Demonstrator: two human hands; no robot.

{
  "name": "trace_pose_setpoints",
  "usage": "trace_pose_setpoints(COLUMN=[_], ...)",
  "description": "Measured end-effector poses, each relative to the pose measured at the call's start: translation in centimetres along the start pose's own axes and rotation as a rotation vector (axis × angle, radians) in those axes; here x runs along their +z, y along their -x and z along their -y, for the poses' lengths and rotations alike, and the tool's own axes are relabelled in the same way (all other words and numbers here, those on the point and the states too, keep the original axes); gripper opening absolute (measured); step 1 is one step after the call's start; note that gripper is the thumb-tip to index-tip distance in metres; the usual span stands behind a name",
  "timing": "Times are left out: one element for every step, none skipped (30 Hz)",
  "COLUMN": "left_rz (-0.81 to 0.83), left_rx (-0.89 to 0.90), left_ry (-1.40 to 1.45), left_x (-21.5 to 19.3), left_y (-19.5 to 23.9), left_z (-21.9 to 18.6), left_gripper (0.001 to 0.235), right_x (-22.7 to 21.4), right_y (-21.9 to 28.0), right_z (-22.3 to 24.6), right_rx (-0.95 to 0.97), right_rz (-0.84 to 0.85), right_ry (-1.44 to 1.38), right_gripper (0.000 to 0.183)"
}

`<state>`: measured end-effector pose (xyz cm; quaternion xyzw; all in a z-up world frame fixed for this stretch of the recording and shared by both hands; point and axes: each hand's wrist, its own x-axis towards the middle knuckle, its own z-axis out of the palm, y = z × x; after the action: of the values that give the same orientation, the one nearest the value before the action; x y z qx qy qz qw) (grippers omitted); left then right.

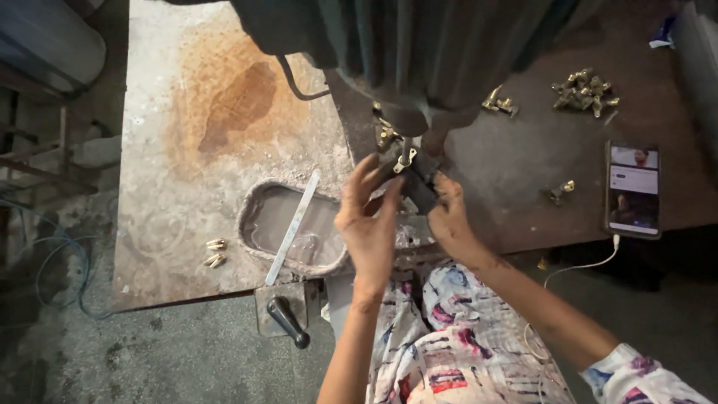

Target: The person sits at a bench drill press and finishes small brass fittings one at a time, holding each part against the spinning tool with a dark abrasive pad, then sets the finished fittings on the workbench. A smartphone plays video on the table beside the work area.

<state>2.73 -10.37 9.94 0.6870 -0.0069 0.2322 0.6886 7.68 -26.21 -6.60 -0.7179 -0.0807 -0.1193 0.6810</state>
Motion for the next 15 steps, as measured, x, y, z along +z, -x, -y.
trace_pose_setpoints(left_rz=[-0.043, -0.087, -0.085, -0.047, -0.007, 0.002, 0.218, 0.431, 0.433, 0.442, 0.449, 0.452, 0.502, 0.556, 0.565], left_rx=[-0.061, -0.123, -0.126, -0.001, 0.127, 0.130, 0.260, 0.394, 0.403, 0.446, 0.489, 0.497, 0.496, 0.490, 0.495], left_ry=[0.056, 0.108, 0.104, -0.216, -0.534, -0.528, -0.621, -0.707, -0.700, -0.705, -0.710, -0.702, -0.859, -1.012, -0.999], left_x=[-0.4, -1.0, -1.0, -0.9, -0.7, 0.6, 1.9, 3.4, 5.7, 8.1, 10.5, 12.7, 14.9, 17.2, 18.5], left_y=[0.2, 0.4, 1.6, 3.1, 4.5, 6.4, 8.1, 9.7, 9.8, 10.7, 11.7, 9.0, 6.4, 4.5, 1.8], left_z=[0.5, 0.9, 2.1, 3.2, 4.4, 5.7, 6.9, 8.3, 10.9, 13.3, 15.7, 16.0, 16.2, 16.4, 16.5], left_gripper=[0.042, 0.042, 0.042, 0.039, 0.036, 0.036, 0.043, 0.051, 0.051, 0.050, 0.050, 0.050, 0.049, 0.049, 0.049], right_x=[-0.7, -1.3, -1.9, -2.9, -4.0, -3.5, -3.0, -2.6, -1.7, -1.2, -0.8, -0.6, -0.4, -0.6, -0.5], right_y=[-0.1, -0.1, -2.2, -3.9, -5.6, -4.3, -3.1, -2.3, -1.5, 0.0, 1.6, 0.8, 0.0, -0.3, -0.5], right_z=[2.2, 4.3, 3.8, 3.3, 2.8, 2.3, 1.9, 1.4, 0.8, 0.2, -0.4, -1.1, -1.8, -2.5, -0.8], right_rx=[-0.016, -0.027, -0.023, 0.161, 0.342, 0.341, 0.264, 0.180, 0.174, 0.063, -0.052, -0.056, -0.033, -0.003, 0.001], right_rz=[0.144, 0.289, 0.286, 0.384, 0.486, 0.476, 0.390, 0.307, 0.299, 0.178, 0.059, 0.050, 0.063, 0.074, 0.063], right_ry=[-0.115, -0.233, -0.236, -0.163, -0.091, -0.088, 0.006, 0.102, 0.108, 0.253, 0.397, 0.403, 0.395, 0.389, 0.399], right_gripper=[0.037, 0.048, 0.048, 0.045, 0.043, 0.043, 0.045, 0.049, 0.049, 0.053, 0.058, 0.058, 0.060, 0.062, 0.062])
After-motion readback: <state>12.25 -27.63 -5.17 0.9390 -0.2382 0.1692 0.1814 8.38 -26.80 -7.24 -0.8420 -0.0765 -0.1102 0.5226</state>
